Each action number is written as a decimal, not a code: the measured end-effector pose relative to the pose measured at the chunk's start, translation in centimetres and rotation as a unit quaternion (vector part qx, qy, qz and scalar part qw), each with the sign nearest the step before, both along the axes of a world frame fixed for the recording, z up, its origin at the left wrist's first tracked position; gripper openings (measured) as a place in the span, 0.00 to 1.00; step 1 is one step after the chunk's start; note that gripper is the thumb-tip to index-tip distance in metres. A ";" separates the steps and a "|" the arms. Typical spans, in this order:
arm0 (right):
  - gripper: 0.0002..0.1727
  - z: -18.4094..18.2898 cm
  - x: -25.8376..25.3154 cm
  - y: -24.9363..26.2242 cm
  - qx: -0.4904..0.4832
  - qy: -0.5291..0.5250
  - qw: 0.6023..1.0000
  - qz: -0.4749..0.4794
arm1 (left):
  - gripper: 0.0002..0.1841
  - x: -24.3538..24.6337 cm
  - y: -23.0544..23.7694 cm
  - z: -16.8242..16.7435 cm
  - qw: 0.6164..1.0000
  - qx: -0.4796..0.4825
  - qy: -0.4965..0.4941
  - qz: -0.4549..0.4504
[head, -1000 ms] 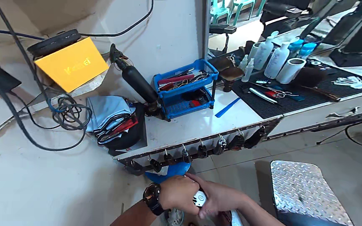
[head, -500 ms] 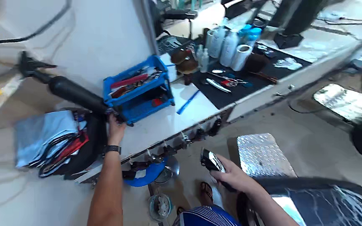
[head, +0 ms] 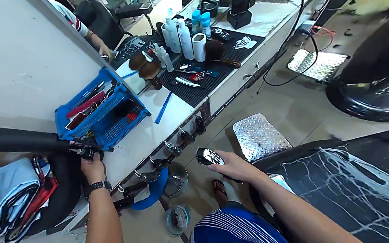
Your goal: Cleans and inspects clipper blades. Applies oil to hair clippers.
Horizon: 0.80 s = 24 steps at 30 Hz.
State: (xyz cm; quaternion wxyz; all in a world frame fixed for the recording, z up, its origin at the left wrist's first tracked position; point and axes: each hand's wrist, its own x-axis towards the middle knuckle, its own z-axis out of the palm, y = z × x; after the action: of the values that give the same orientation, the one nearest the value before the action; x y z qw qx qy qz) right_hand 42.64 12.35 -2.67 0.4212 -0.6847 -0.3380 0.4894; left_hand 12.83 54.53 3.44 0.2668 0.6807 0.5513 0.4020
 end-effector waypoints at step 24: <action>0.45 -0.4 -19.4 0.7 -0.125 -0.188 0.933 0.279 | 0.17 -14.5 -29.9 -11.2 0.954 0.027 0.235 -0.186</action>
State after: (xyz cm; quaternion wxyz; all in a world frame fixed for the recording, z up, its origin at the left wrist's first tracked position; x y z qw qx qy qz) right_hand 23.22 13.02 -3.09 0.1076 -0.6894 -0.5243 0.4881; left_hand -1.68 24.59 -7.78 0.1809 0.8533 0.4513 0.1885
